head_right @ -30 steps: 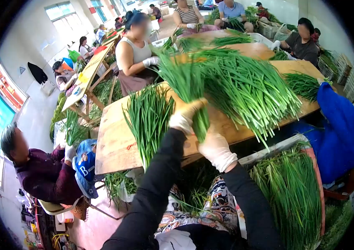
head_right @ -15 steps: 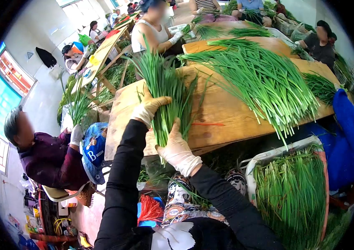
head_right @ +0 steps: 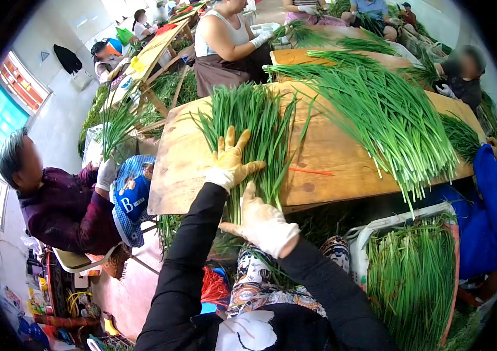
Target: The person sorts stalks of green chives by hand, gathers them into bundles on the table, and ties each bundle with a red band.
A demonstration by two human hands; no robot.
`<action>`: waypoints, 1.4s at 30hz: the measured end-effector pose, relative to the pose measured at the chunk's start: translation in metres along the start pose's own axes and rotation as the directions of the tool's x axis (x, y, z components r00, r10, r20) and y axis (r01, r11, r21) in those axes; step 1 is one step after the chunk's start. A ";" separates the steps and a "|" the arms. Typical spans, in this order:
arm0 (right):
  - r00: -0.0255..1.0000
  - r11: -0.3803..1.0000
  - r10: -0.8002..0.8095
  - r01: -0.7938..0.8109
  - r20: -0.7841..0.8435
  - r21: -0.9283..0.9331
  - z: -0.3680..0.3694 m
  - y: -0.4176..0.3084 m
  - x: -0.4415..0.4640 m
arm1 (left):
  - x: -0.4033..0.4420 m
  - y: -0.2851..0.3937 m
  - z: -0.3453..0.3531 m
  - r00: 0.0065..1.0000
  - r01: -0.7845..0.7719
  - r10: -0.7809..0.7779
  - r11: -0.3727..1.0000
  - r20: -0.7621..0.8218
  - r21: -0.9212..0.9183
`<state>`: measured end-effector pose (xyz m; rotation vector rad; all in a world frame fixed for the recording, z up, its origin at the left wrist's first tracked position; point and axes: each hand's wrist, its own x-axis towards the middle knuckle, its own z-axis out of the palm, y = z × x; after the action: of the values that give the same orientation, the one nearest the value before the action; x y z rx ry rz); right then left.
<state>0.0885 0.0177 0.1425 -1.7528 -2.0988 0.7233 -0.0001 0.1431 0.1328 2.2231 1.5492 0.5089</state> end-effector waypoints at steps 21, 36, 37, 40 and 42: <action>0.778 0.866 -0.361 0.484 -0.514 0.125 -0.041 0.069 0.047 | -0.048 -0.044 -0.026 0.953 -0.084 -0.193 0.572 -0.234 -0.816; 0.922 0.925 -0.372 0.358 -0.110 -0.129 0.003 0.050 0.066 | -0.089 -0.080 0.059 0.840 -0.059 -0.478 0.386 -0.255 -0.921; 0.906 0.920 -0.391 0.376 -0.163 -0.113 0.006 0.052 0.064 | -0.091 -0.078 0.058 0.823 0.068 -0.481 0.610 -0.301 -0.789; 0.890 0.912 -0.409 0.391 -0.204 -0.124 0.009 0.058 0.061 | -0.092 -0.063 0.049 0.838 0.153 -0.460 0.716 -0.295 -0.682; 0.868 0.901 -0.434 0.412 -0.241 -0.137 0.008 0.061 0.060 | -0.087 -0.053 0.057 0.885 0.015 -0.347 0.689 -0.312 -0.725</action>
<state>0.1217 0.0822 0.0967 -1.2625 -2.2292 0.2629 -0.0427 0.0718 0.0505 1.3807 1.3981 1.3469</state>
